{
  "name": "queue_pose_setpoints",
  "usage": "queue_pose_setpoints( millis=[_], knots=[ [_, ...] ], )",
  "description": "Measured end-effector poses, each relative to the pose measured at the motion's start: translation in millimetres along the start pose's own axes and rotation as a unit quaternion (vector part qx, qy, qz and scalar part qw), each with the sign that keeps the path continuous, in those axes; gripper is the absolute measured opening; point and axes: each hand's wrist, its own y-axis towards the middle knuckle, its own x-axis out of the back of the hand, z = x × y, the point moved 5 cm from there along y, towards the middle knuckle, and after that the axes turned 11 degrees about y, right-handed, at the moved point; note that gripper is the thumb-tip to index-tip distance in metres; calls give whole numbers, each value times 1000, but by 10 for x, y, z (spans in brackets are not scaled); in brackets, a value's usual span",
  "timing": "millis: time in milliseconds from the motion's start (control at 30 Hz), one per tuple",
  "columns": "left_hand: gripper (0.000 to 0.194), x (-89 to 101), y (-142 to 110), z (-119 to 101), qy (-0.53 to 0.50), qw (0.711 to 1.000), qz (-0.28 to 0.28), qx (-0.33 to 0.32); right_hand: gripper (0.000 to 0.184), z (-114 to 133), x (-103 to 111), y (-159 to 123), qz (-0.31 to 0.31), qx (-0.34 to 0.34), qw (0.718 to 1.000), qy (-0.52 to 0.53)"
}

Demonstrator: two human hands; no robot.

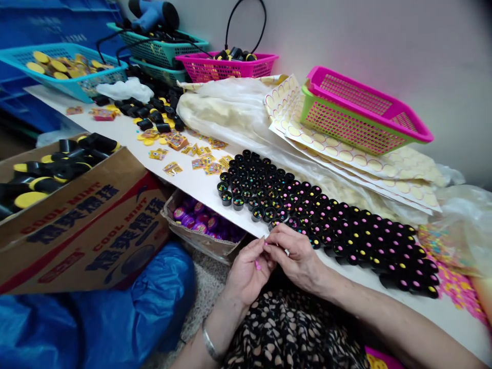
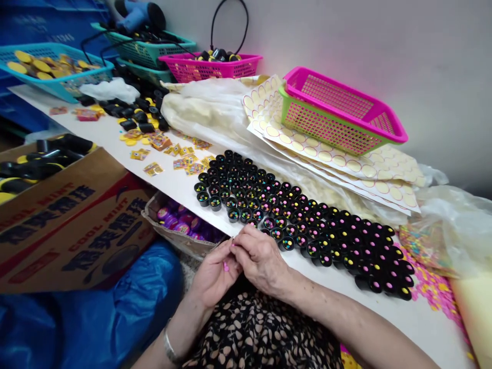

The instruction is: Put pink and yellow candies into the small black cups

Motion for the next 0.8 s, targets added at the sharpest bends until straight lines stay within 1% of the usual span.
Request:
queue_pose_setpoints(
  millis=[67,100,167,233,300,367,433,533,633,800],
  knots=[
    [15,13,3,-7,-1,1000,0,20,16,-21,129,118,-10,11,1000,-26],
    [19,25,6,-14,9,1000,-1,28,15,-54,236,206,-24,18,998,-48],
    [21,64,17,-39,34,999,-5,34,13,-175,516,424,-66,27,991,-109],
    [18,112,29,-73,43,999,-12,27,11,-369,811,666,-98,17,979,-179],
    [16,157,40,-97,40,999,-16,24,11,-609,1034,893,-88,-13,968,-235],
    [14,198,53,-109,34,999,-22,26,11,-835,1169,1069,-61,-45,959,-271],
    [13,231,72,-115,27,999,-30,30,12,-1003,1229,1186,-38,-66,951,-301],
    [14,268,112,-122,20,998,-41,33,14,-1146,1223,1281,4,-84,933,-349],
    [13,297,149,-123,14,998,-54,41,17,-1201,1185,1320,49,-94,917,-384],
    [12,317,180,-117,15,996,-70,47,19,-1201,1153,1348,95,-102,896,-421]
  ],
)
